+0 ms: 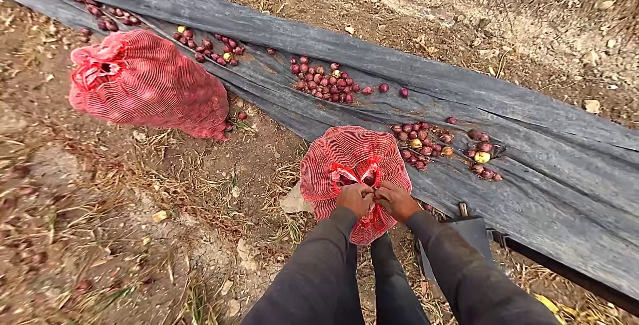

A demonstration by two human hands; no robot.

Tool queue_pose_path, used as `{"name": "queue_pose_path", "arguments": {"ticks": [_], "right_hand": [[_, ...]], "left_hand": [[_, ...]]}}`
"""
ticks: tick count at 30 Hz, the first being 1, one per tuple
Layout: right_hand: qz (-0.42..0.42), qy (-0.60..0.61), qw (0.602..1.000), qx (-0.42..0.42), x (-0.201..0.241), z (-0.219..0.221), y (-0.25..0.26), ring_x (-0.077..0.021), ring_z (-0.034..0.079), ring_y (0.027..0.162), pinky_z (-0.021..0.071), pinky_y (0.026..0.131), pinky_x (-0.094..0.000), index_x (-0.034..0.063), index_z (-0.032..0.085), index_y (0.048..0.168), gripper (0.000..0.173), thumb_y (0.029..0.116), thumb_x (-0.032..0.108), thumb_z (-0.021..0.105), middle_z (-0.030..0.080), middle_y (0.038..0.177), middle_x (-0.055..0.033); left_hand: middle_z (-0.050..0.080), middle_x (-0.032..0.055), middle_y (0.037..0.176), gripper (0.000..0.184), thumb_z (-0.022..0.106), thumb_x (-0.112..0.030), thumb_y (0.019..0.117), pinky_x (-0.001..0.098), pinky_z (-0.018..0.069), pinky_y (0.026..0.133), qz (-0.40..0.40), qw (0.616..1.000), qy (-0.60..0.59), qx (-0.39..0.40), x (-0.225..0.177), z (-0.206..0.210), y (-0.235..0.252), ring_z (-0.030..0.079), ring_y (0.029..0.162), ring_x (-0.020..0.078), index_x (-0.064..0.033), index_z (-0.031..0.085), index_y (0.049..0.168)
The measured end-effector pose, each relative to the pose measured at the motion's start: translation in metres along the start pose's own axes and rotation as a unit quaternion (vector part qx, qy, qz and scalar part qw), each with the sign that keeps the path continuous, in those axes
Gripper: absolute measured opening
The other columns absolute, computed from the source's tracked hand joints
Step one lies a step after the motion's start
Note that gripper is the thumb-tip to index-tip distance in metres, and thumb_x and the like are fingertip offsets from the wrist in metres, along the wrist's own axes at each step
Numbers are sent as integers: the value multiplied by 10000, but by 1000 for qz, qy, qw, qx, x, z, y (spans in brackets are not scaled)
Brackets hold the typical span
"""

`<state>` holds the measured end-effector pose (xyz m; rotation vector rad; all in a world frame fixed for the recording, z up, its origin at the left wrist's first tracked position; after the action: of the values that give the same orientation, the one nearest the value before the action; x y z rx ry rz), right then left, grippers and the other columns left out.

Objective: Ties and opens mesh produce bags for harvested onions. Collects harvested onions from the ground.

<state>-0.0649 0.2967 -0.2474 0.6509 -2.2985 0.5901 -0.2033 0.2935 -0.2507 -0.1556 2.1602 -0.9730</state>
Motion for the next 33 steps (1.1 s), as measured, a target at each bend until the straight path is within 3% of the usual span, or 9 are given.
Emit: {"name": "queue_pose_path", "arguments": {"ticks": [6,8,13,17,20,24,27,30,33], "right_hand": [[24,-70,986,-146,7,6,-18,-293,713,925,619,765,-481,89,772,953,68,905,72,727,705,957,-110],[22,-98,982,-162,4,8,-20,-289,709,907,617,720,-463,111,760,940,56,921,107,708,698,935,-98],[29,-79,985,-154,1,21,-19,-280,696,934,611,778,-452,88,728,854,68,919,104,713,696,925,-87],[46,-43,989,-134,-10,27,-12,-247,693,997,613,837,-445,105,745,878,62,929,121,715,699,986,-68],[48,-15,988,-149,-13,23,-12,-230,685,1031,607,884,-432,126,758,920,54,934,123,706,696,1027,-59],[60,28,981,-180,-13,19,-13,-236,687,1028,597,903,-428,101,739,877,42,898,74,715,703,1038,-74],[55,21,978,-202,-13,18,-19,-228,701,1042,595,924,-412,102,742,865,56,905,76,712,740,1049,-51],[50,0,979,-196,-10,18,-19,-227,705,1029,599,904,-404,109,744,872,74,925,90,696,747,1044,-37],[44,-2,980,-193,-12,20,-15,-228,709,1034,594,922,-404,102,741,875,74,924,82,689,749,1043,-43]], "left_hand": [[752,90,1078,259,603,-312,982,599,555,899,105,963,204,141,-29,1,15,707,1067,300,-172,744,1148],[743,104,1058,258,616,-322,973,595,563,869,145,937,266,175,-39,3,19,705,1051,311,-146,729,1124],[719,144,1143,342,616,-301,976,594,565,837,192,890,368,191,-40,18,15,700,1058,352,-63,670,1215],[689,160,1238,411,560,-322,1015,579,570,836,147,900,376,166,-27,22,18,704,1056,357,-46,608,1316],[695,162,1211,386,506,-333,1028,564,583,792,98,925,345,127,-20,12,19,721,1008,353,-47,604,1269],[692,114,1242,317,508,-310,1025,548,596,834,9,978,200,49,-11,5,9,721,1041,305,-105,633,1232],[660,49,1303,317,602,-233,981,498,611,873,69,990,121,4,-9,9,9,708,1061,229,-199,673,1288],[683,34,1260,231,600,-241,1022,457,581,962,128,975,172,59,-16,9,15,680,1138,204,-174,756,1178],[680,49,1214,173,594,-183,1016,483,609,878,168,951,249,71,-25,9,18,693,1091,235,-133,741,1091]]}}
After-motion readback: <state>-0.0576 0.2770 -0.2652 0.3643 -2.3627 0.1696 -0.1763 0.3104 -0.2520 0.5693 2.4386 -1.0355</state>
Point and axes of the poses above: each hand's wrist, its own y-axis towards the middle knuckle, its own z-axis out of the palm, x = y × z, the point moved 8 cm from there along y, towards the middle knuckle
